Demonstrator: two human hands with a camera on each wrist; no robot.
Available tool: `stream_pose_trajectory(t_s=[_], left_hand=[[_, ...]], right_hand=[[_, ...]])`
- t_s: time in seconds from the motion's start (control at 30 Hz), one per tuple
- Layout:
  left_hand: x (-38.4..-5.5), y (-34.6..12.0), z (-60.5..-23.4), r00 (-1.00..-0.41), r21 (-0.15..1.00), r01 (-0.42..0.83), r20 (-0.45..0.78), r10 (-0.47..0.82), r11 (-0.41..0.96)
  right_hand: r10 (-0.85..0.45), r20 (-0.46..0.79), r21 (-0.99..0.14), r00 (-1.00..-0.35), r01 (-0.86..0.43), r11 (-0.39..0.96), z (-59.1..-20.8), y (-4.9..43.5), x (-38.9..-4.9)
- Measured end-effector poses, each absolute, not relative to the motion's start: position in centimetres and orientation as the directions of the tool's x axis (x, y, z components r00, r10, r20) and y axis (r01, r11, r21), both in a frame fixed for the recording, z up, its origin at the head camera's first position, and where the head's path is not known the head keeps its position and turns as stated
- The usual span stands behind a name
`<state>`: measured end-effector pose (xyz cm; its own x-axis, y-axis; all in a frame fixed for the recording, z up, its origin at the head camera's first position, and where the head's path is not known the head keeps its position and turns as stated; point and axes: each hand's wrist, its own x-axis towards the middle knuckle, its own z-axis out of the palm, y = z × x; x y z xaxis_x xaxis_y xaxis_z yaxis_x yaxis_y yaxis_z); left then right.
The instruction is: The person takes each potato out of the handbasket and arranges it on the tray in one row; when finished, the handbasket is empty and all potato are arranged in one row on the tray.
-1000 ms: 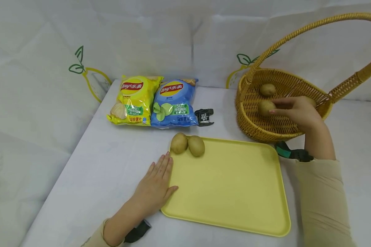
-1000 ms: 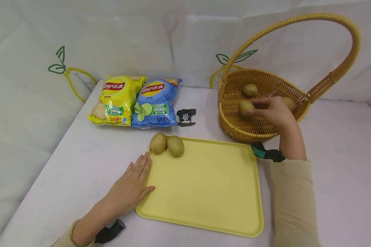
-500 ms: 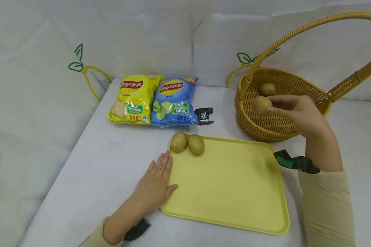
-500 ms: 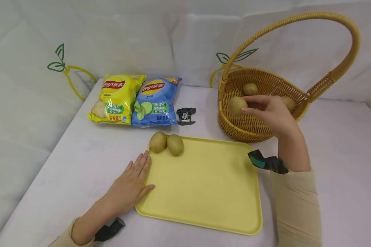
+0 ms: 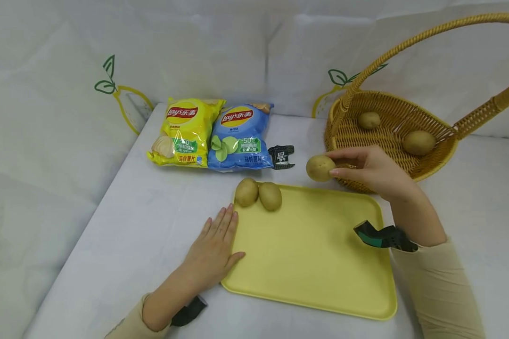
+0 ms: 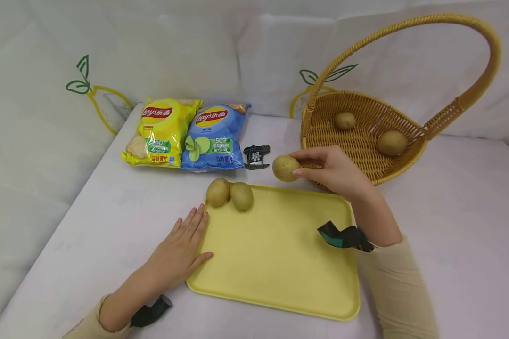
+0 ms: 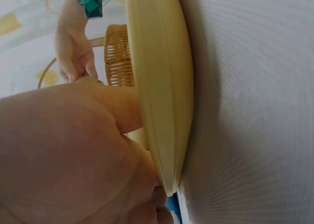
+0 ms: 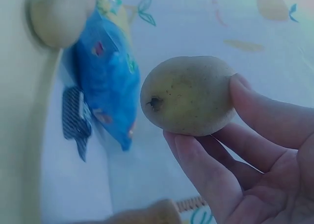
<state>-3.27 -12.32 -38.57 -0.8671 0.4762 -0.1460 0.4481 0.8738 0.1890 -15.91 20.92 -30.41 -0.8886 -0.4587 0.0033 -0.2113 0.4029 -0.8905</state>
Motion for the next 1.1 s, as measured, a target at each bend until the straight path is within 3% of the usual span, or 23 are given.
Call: stream_pose_trajectory(t_s=[0.63, 0.77, 1.0, 1.1], left_hand=[[-3.2, -12.2, -38.3, -0.865, 0.202, 0.441, -0.165, 0.474, 0.875], [-3.2, -12.2, -38.3, -0.865, 0.197, 0.443, -0.163, 0.475, 0.875], [-3.3, -12.2, -38.3, -0.865, 0.207, 0.441, -0.161, 0.475, 0.873], [-3.3, -12.2, -38.3, -0.866, 0.205, 0.441, -0.161, 0.474, 0.874]], right_hand=[[-0.687, -0.187, -0.895, -0.702, -0.166, 0.413, -35.3, 17.3, -16.9], [-0.679, -0.215, -0.890, -0.702, -0.147, 0.433, -35.4, 17.2, -17.0], [-0.584, -0.188, -0.858, -0.790, -0.157, 0.490, -35.3, 17.0, -17.2], [-0.579, -0.183, -0.853, -0.795, -0.165, 0.495, -35.3, 17.1, -17.3]])
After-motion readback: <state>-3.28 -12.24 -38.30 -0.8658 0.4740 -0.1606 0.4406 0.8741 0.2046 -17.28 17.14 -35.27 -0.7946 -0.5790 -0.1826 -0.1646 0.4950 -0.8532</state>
